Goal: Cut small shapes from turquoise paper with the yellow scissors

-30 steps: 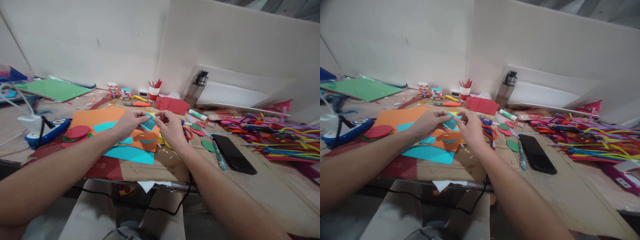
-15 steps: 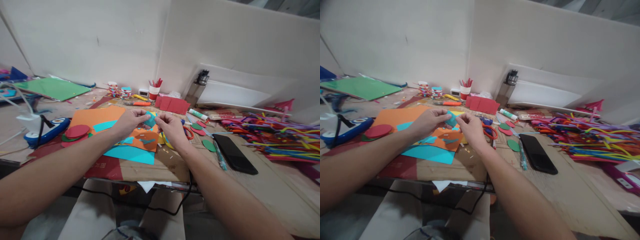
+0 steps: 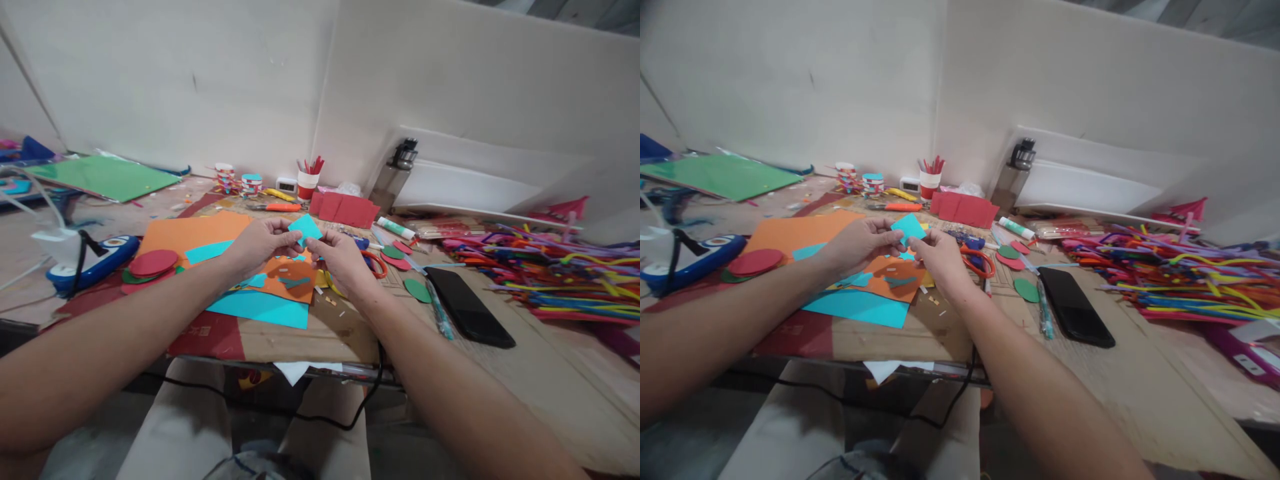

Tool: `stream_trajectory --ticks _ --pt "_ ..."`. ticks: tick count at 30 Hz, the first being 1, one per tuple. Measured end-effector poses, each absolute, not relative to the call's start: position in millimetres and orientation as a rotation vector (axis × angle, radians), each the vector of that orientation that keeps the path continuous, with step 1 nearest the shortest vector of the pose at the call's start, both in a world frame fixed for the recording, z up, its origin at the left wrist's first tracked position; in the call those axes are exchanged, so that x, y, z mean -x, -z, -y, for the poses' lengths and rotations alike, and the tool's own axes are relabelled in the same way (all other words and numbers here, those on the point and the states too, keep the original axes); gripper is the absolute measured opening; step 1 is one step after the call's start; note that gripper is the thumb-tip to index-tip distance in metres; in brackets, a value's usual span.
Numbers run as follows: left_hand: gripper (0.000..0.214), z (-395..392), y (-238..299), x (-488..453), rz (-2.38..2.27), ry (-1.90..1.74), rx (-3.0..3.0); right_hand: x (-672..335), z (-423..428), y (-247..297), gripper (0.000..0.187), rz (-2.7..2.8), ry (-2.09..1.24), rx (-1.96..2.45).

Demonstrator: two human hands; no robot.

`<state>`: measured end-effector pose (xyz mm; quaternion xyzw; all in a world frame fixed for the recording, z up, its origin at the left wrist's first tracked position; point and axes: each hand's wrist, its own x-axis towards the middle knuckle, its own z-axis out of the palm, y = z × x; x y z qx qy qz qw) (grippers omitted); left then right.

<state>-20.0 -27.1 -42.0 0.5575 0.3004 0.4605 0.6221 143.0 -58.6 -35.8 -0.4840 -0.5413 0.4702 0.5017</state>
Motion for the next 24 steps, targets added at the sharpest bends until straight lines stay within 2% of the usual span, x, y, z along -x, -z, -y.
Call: stream_trajectory --ticks 15,24 --pt "0.021 31.5 38.7 16.5 -0.752 -1.055 -1.159 -140.0 58.5 38.7 0.021 1.265 -1.133 1.098" --pt "0.019 30.5 38.3 18.3 -0.769 -1.067 -1.127 -144.3 56.8 36.3 0.036 1.195 -1.306 1.031"
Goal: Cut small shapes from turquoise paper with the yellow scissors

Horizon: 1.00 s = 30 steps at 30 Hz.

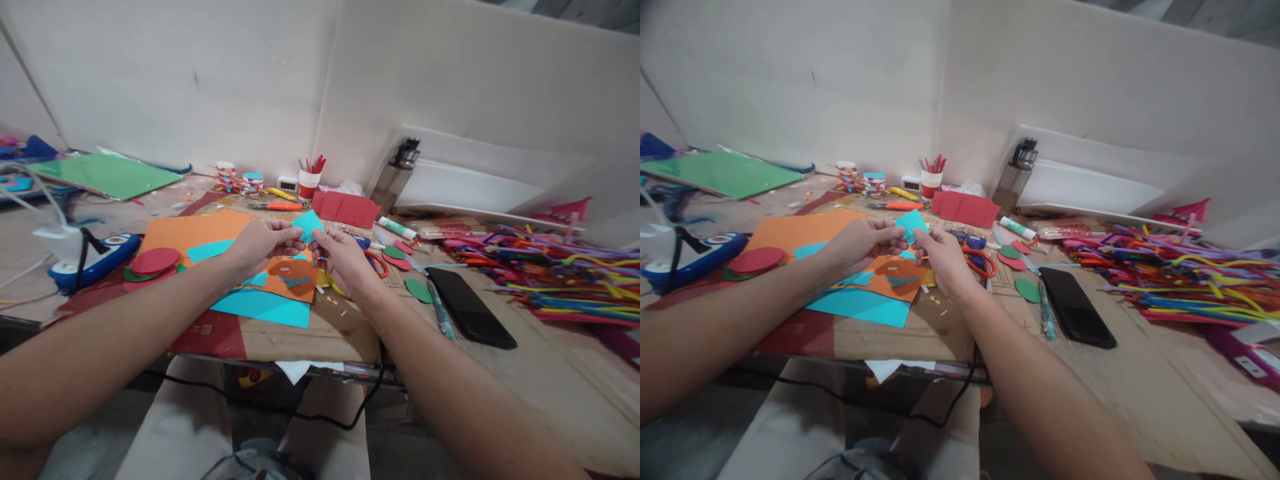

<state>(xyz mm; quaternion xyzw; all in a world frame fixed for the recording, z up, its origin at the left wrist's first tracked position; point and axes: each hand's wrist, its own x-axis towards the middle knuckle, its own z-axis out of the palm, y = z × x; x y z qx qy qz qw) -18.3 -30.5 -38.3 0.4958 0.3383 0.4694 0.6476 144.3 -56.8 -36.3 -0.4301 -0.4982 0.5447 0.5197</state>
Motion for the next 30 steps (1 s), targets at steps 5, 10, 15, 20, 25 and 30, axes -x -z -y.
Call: stream_trajectory --ticks 5,10,15,20,25,30 --pt "0.02 30.1 39.5 19.2 -0.732 -1.044 -1.154 -144.8 56.2 37.6 0.028 1.284 -1.231 1.079" --pt "0.017 30.6 37.9 17.5 -0.732 -1.043 -1.132 -145.0 56.1 38.2 0.025 1.305 -1.2 1.104" --pt "0.018 32.3 34.1 16.3 -0.782 -1.059 -1.101 -144.3 57.8 35.8 0.033 1.221 -1.291 1.083" --pt "0.02 31.5 34.0 17.2 -0.8 -1.081 -1.109 -144.1 56.9 36.6 0.036 1.217 -1.292 1.066" --pt "0.02 30.9 35.9 17.8 -0.785 -1.064 -1.131 -145.0 55.6 39.8 0.028 1.313 -1.2 1.1" --pt "0.018 30.8 36.3 18.0 -0.782 -1.065 -1.157 -144.4 56.4 39.3 0.026 1.308 -1.189 1.104"
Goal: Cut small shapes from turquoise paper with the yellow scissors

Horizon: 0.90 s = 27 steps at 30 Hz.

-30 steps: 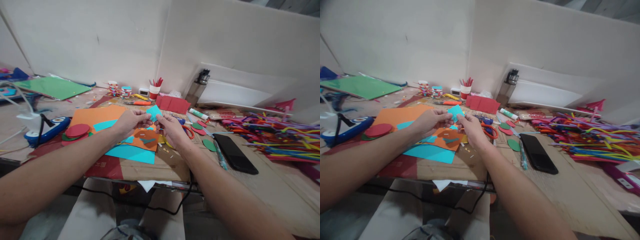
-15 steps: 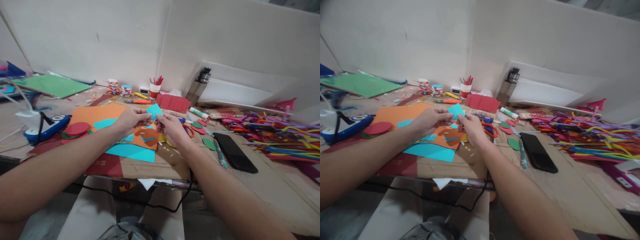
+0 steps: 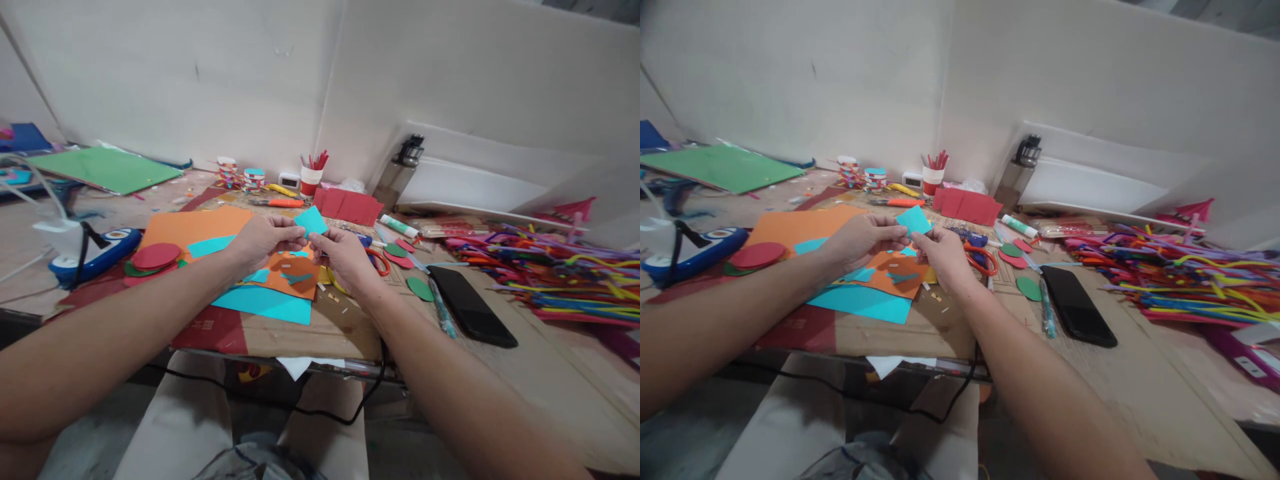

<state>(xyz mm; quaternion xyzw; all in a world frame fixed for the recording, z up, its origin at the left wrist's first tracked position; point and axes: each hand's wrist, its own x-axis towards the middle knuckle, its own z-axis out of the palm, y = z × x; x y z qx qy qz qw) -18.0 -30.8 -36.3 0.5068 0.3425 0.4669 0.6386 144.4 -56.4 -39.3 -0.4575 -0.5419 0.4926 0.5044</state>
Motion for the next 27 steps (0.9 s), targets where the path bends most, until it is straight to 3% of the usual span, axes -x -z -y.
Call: stream_trajectory --ticks 27 --pt "0.022 36.0 35.9 15.5 -0.789 -1.115 -1.08 -141.3 57.5 42.4 0.029 1.255 -1.237 1.094"
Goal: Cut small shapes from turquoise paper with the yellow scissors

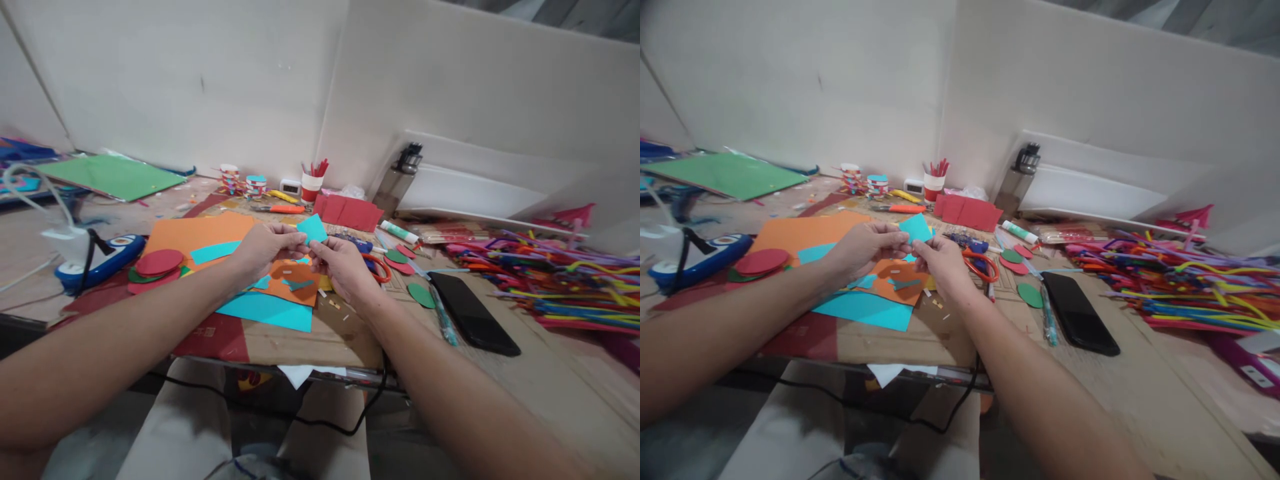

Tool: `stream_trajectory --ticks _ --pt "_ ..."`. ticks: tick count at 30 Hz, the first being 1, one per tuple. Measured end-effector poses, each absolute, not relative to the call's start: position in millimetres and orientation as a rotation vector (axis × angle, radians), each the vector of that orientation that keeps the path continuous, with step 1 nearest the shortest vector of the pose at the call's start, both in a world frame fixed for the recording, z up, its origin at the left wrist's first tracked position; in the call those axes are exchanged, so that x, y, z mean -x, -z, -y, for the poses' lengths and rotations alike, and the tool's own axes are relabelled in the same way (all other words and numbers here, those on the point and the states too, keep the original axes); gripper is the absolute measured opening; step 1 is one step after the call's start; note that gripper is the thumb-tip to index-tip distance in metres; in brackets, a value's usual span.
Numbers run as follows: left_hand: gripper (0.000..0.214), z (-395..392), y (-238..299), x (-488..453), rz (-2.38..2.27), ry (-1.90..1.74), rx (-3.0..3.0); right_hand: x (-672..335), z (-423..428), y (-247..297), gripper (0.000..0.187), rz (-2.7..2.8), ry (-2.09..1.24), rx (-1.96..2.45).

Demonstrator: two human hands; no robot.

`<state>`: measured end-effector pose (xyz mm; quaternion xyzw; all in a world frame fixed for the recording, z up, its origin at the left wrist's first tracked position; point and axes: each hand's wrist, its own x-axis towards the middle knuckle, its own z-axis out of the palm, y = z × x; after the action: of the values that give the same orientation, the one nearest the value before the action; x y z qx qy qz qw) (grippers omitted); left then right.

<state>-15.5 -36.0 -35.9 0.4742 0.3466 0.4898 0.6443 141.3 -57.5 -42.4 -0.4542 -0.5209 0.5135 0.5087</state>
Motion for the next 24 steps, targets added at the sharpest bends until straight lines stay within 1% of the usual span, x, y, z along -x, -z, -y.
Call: stream_trajectory --ticks 12,19,24 --pt "0.023 38.2 34.8 14.4 -0.751 -1.145 -1.103 -139.8 59.4 41.1 0.035 1.227 -1.234 1.107" --pt "0.023 37.0 34.6 14.7 -0.756 -1.127 -1.059 -141.3 59.4 42.1 0.041 1.191 -1.343 1.046" --pt "0.023 37.6 35.0 13.7 -0.753 -1.128 -1.06 -140.9 59.4 42.1 0.042 1.178 -1.358 1.044"
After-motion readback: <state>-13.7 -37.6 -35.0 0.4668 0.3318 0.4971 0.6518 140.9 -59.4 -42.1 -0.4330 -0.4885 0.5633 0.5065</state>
